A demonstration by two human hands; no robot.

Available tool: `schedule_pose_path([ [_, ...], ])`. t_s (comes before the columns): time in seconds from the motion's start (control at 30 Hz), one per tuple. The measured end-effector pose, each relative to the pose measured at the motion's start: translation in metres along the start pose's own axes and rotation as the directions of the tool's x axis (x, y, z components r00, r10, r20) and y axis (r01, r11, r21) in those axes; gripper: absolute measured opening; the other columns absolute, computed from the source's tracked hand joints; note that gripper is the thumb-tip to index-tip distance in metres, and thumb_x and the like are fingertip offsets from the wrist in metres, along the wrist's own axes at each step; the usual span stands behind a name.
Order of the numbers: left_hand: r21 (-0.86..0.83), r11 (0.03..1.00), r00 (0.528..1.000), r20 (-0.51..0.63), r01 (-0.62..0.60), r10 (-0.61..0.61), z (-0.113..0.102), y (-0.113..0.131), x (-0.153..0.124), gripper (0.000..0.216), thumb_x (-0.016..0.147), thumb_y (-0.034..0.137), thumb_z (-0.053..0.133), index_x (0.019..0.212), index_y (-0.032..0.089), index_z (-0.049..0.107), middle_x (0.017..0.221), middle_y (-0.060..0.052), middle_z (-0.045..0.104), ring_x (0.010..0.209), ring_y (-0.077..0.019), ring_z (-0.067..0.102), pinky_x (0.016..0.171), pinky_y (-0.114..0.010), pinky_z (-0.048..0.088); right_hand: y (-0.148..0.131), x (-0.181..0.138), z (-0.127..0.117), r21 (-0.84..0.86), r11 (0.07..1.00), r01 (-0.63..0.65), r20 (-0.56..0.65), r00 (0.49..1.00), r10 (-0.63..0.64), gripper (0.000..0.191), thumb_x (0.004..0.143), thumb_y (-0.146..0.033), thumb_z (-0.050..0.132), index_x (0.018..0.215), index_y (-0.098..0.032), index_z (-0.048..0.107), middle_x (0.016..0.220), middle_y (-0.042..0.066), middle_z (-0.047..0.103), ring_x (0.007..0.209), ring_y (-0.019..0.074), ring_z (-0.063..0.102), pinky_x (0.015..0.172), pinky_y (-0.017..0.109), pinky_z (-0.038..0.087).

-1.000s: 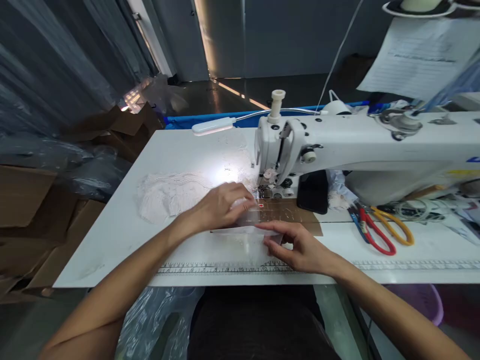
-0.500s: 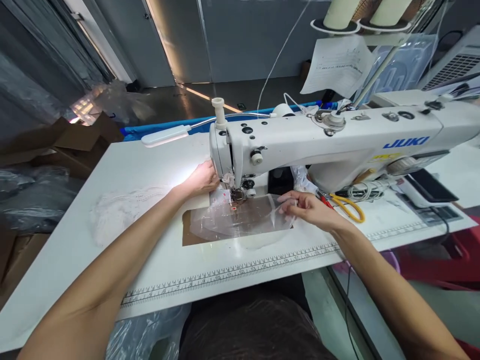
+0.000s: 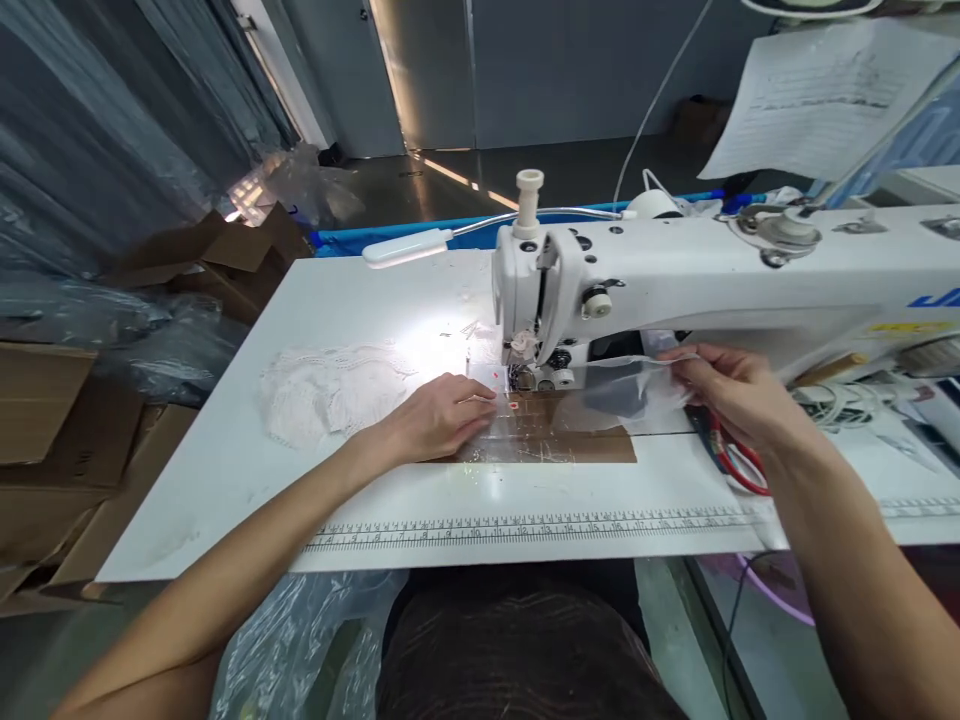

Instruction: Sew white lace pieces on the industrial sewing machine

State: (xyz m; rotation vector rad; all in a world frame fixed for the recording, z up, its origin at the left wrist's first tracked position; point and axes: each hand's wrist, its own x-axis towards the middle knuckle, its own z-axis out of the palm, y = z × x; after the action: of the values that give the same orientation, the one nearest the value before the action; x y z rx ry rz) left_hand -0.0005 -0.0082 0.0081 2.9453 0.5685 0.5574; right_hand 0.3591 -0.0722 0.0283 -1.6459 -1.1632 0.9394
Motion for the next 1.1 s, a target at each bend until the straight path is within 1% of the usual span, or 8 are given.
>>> schedule_pose_path([
  [0.17,0.015,1.0,1.0,-0.005,-0.019,0.019,0.002,0.002,-0.005,0.02,0.097,0.02,0.049,0.105,0.013,0.067,0.11,-0.013,0.07,0.091,-0.0211,0.068,0.077,-0.038,0.057,0.001,-0.009,0.005,-0.048,0.995,0.084,0.091,0.993,-0.079,0.026,0.082,-0.046,0.065,0.09,-0.021,0.071,0.068,0.004,0.06,0.06,0.0136,0.05,0.053,0.026,0.041],
  [0.33,0.028,0.999,0.999,0.017,0.028,-0.029,-0.008,0.005,-0.015,0.023,0.096,0.026,0.052,0.111,0.015,0.065,0.114,-0.013,0.069,0.093,-0.0221,0.068,0.079,-0.04,0.056,-0.011,-0.033,0.006,-0.13,0.971,0.203,0.006,0.979,-0.204,0.027,0.081,-0.052,0.067,0.087,-0.026,0.071,0.074,0.005,0.065,0.065,0.0184,0.057,0.051,0.029,0.044],
  [0.57,-0.136,0.991,1.0,0.022,-0.014,0.018,-0.013,0.014,-0.016,0.033,0.091,0.03,0.061,0.12,0.017,0.063,0.117,-0.012,0.068,0.103,-0.0238,0.066,0.085,-0.043,0.057,-0.008,-0.03,0.013,-0.2,0.974,0.111,0.105,0.99,-0.091,0.043,0.081,-0.053,0.063,0.103,-0.017,0.07,0.07,0.003,0.061,0.057,0.0127,0.052,0.05,0.024,0.041],
  [0.7,-0.176,0.984,0.999,0.038,-0.024,0.031,-0.004,0.009,-0.015,0.029,0.091,0.029,0.062,0.117,0.016,0.066,0.115,-0.011,0.069,0.101,-0.0228,0.067,0.084,-0.041,0.057,0.008,-0.023,0.002,-0.469,0.876,0.115,0.091,0.993,-0.082,0.049,0.086,-0.055,0.05,0.107,-0.015,0.069,0.049,-0.005,0.035,0.042,0.0094,0.027,0.041,0.024,0.02],
  [0.8,-0.182,0.983,1.0,0.02,-0.008,0.012,0.006,0.008,-0.017,0.02,0.093,0.026,0.06,0.108,0.019,0.07,0.112,-0.008,0.07,0.098,-0.0206,0.067,0.081,-0.037,0.056,0.012,-0.027,-0.003,-0.694,0.688,0.214,0.132,0.976,-0.171,0.051,0.088,-0.054,0.044,0.11,-0.014,0.068,0.063,0.004,0.053,0.045,0.0131,0.038,0.044,0.027,0.03],
  [0.87,-0.175,0.985,1.0,-0.011,0.005,-0.007,0.011,0.01,-0.018,0.017,0.093,0.026,0.059,0.101,0.022,0.073,0.109,-0.006,0.071,0.093,-0.0188,0.068,0.077,-0.034,0.054,0.007,-0.032,0.003,-0.833,0.463,0.303,0.15,0.929,-0.338,0.049,0.089,-0.049,0.044,0.114,-0.013,0.066,0.091,0.014,0.063,0.062,0.0215,0.055,0.054,0.034,0.043],
  [0.93,-0.177,0.984,1.0,-0.03,0.001,-0.007,0.013,0.012,-0.018,0.016,0.094,0.026,0.058,0.098,0.024,0.074,0.106,-0.005,0.072,0.089,-0.0174,0.067,0.074,-0.034,0.052,-0.002,-0.035,0.019,-0.834,0.358,0.421,0.214,0.843,-0.493,0.044,0.091,-0.043,0.046,0.116,-0.013,0.065,0.109,0.018,0.061,0.087,0.0296,0.062,0.07,0.041,0.051],
  [1.1,-0.144,0.989,0.99,-0.139,-0.012,-0.008,0.011,0.02,-0.017,0.013,0.091,0.02,0.058,0.091,0.019,0.071,0.103,-0.006,0.072,0.089,-0.0175,0.067,0.077,-0.036,0.051,-0.014,-0.024,0.089,-0.359,0.524,0.772,0.507,0.633,-0.585,0.03,0.094,-0.025,0.042,0.111,-0.017,0.066,0.106,0.01,0.065,0.097,0.0207,0.063,0.086,0.034,0.052],
])
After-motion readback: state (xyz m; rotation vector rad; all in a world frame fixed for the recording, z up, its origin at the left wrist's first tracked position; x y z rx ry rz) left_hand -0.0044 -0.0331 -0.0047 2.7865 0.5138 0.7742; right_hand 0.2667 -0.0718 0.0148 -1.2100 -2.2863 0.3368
